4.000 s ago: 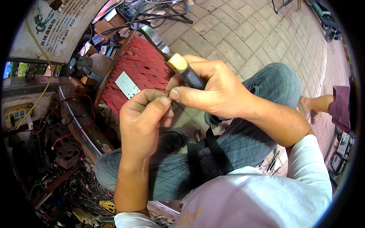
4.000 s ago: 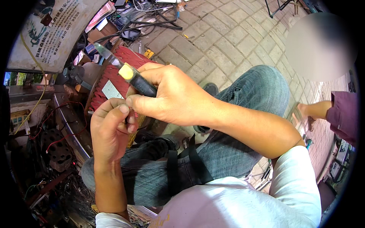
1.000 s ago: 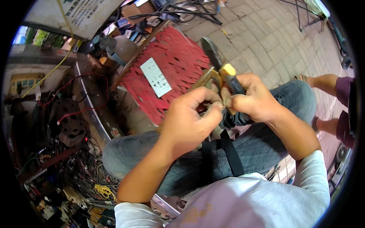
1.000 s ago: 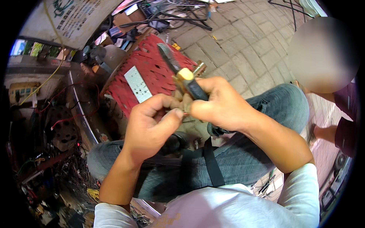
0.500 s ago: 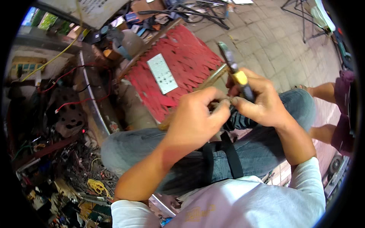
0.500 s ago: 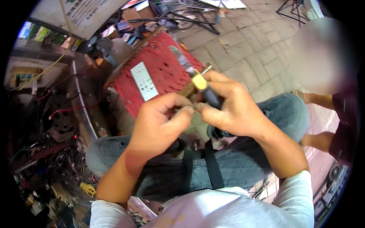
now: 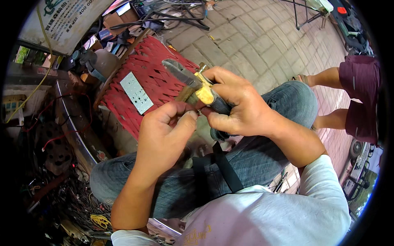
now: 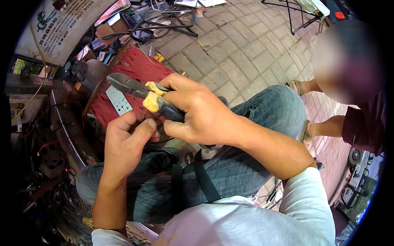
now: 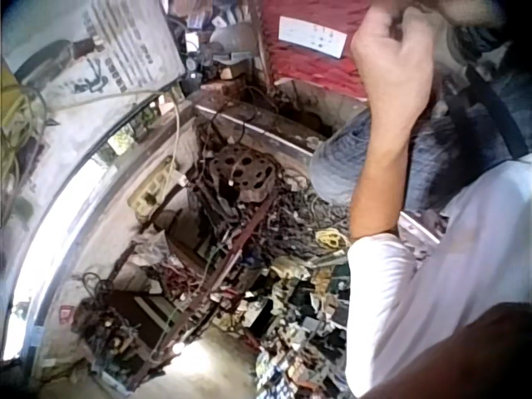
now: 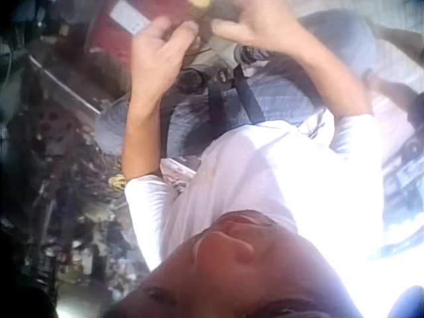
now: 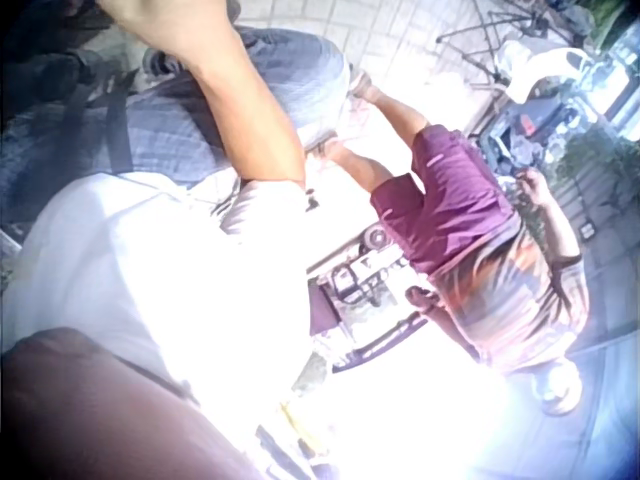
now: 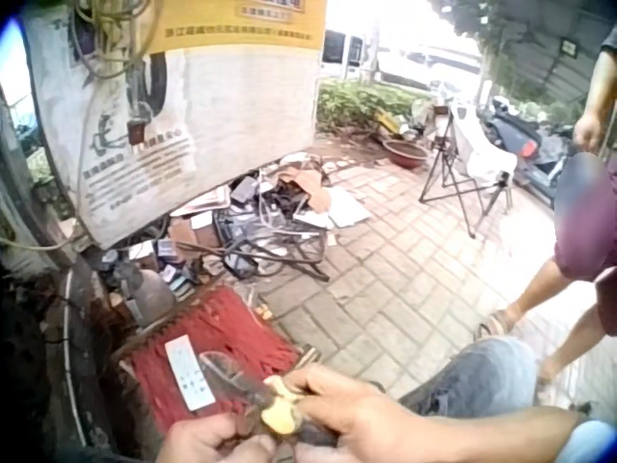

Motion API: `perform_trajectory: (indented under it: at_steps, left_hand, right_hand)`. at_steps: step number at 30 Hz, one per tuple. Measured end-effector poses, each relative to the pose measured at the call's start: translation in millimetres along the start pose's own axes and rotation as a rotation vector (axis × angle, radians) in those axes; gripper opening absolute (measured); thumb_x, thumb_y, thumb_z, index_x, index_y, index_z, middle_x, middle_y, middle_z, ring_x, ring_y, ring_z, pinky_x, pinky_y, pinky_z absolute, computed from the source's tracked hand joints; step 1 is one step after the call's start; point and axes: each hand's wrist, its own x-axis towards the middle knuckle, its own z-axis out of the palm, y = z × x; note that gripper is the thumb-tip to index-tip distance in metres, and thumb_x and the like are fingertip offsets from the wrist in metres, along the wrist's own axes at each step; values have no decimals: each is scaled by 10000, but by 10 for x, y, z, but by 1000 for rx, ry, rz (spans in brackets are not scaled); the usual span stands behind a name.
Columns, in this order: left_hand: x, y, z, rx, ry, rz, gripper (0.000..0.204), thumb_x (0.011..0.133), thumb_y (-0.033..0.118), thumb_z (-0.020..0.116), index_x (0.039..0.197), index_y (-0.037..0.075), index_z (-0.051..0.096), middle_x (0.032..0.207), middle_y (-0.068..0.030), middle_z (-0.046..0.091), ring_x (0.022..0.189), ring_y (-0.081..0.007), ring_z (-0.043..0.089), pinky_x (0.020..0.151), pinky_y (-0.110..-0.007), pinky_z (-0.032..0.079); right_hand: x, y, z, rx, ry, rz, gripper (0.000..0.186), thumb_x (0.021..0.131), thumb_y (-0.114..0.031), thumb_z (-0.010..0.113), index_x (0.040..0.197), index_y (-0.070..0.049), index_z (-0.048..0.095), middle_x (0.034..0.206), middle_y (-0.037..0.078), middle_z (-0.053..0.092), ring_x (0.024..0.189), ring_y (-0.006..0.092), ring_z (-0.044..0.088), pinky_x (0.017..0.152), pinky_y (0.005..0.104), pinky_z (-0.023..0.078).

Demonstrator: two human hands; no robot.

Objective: The person strips the insulation from a red wire using pliers, then uses a soldering iron to tin the exposed wire and solder it to a white power strip. The person works at a cluttered workbench in a workshop setting.

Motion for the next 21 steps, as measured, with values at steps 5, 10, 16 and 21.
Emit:
perform_trajectory:
  at_steps: [5,10,16,21]
  left_hand:
    - [-2,10,8,-64,-18,1,147,865,57,593,946,-63,619,789,2,598,695,-28,520,620,-192,425]
    - [2,-24,7,-92,-37,8,138,862,59,604,945,-49,629,812,12,610,712,-27,527,629,-190,425]
    - [-12,-6,23,-42,-39,64,114,848,49,612,928,-30,637,818,34,612,718,-12,522,622,-188,418]
    - [-29,0,25,-78,-43,44,103,845,34,607,924,-25,637,815,34,611,716,-13,523,622,-186,417]
  right_hand:
    - [6,17,15,-50,-5,-82,335,638,-29,652,967,24,611,1029,179,547,923,335,559,792,371,472]
    - [25,-12,21,-157,-24,-140,333,631,-88,677,933,33,608,1040,182,543,936,352,562,796,393,486]
    - [18,3,141,-230,56,-208,314,588,-107,686,852,33,591,1012,186,538,895,348,567,731,396,503]
    - [7,-16,162,-241,102,-239,324,578,-87,688,860,38,588,1005,189,534,891,351,565,728,394,502]
